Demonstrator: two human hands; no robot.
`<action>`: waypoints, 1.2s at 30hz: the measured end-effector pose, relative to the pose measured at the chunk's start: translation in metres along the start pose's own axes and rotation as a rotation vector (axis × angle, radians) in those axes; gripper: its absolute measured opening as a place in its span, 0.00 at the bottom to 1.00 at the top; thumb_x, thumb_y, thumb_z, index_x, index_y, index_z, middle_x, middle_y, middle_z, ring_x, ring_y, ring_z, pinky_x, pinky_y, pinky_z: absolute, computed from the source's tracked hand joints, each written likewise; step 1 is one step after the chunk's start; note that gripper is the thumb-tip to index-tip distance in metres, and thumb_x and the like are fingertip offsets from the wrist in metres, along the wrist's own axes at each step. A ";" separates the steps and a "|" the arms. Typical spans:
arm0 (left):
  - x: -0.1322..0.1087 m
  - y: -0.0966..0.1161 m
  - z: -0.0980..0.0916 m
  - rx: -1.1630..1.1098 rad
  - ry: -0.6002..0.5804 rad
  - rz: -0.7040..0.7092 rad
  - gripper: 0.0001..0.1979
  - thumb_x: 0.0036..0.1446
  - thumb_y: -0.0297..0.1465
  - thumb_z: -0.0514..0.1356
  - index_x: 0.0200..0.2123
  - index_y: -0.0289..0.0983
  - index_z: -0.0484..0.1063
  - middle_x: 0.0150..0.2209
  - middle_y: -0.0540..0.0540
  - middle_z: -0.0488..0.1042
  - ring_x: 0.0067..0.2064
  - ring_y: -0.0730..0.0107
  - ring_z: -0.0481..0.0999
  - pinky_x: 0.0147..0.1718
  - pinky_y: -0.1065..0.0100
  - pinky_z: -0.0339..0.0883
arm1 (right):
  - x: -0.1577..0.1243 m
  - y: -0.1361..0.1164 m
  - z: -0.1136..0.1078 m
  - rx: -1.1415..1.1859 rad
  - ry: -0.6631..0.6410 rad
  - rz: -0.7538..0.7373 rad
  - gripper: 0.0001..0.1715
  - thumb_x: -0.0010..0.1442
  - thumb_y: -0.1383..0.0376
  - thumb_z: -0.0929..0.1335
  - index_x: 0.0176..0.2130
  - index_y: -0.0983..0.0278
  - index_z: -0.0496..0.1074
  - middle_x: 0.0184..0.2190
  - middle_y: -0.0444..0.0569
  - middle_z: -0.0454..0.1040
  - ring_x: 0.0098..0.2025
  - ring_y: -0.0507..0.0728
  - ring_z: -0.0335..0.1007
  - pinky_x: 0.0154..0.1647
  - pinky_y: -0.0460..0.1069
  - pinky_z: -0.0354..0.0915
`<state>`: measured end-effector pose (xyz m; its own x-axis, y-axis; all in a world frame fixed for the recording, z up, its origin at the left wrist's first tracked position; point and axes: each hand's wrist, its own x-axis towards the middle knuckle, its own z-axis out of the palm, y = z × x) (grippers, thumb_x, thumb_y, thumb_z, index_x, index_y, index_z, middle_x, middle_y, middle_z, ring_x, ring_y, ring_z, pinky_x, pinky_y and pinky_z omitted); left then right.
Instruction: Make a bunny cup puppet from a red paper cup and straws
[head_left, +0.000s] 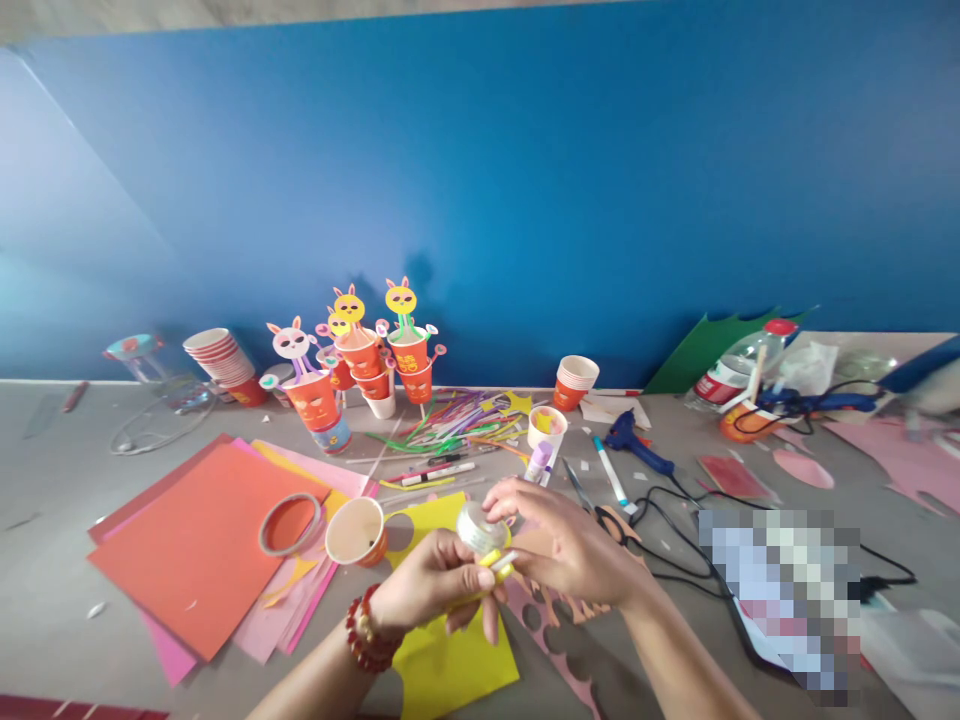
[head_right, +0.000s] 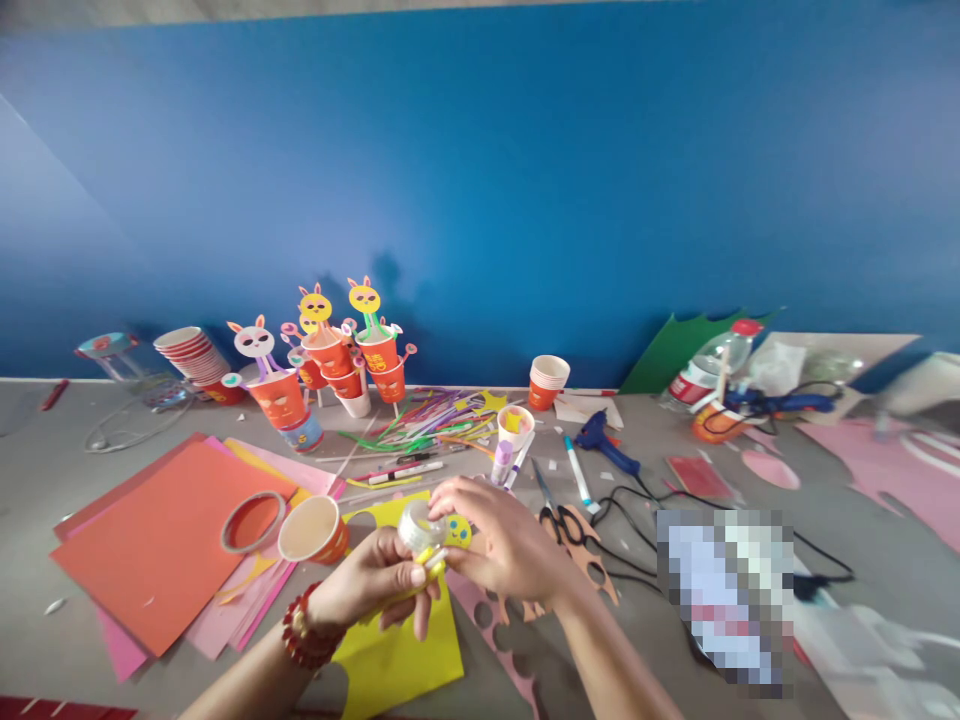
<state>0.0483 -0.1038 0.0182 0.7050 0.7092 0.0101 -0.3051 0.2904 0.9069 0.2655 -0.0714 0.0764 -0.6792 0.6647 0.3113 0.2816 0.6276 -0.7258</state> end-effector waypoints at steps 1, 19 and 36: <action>0.000 0.001 0.001 0.019 0.025 0.003 0.21 0.60 0.44 0.64 0.36 0.28 0.80 0.22 0.42 0.79 0.13 0.83 0.62 0.13 0.79 0.54 | 0.000 0.000 0.000 -0.008 0.007 0.002 0.16 0.60 0.66 0.72 0.48 0.59 0.69 0.52 0.53 0.73 0.54 0.62 0.71 0.54 0.54 0.65; 0.000 0.001 0.008 0.098 0.176 -0.023 0.22 0.59 0.45 0.64 0.33 0.28 0.77 0.22 0.43 0.79 0.13 0.83 0.62 0.12 0.80 0.53 | -0.002 0.002 0.003 -0.027 0.070 -0.012 0.11 0.62 0.68 0.69 0.45 0.59 0.70 0.49 0.51 0.73 0.52 0.61 0.71 0.51 0.51 0.65; -0.001 0.012 0.008 -0.014 0.120 -0.121 0.21 0.58 0.43 0.65 0.34 0.25 0.80 0.21 0.41 0.78 0.12 0.82 0.64 0.11 0.78 0.52 | -0.005 0.000 0.007 -0.093 0.096 -0.040 0.13 0.61 0.69 0.70 0.45 0.58 0.70 0.51 0.52 0.73 0.54 0.62 0.71 0.53 0.53 0.65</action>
<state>0.0494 -0.1063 0.0323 0.6557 0.7400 -0.1497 -0.2325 0.3866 0.8925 0.2640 -0.0771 0.0705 -0.6247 0.6711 0.3992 0.3201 0.6864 -0.6530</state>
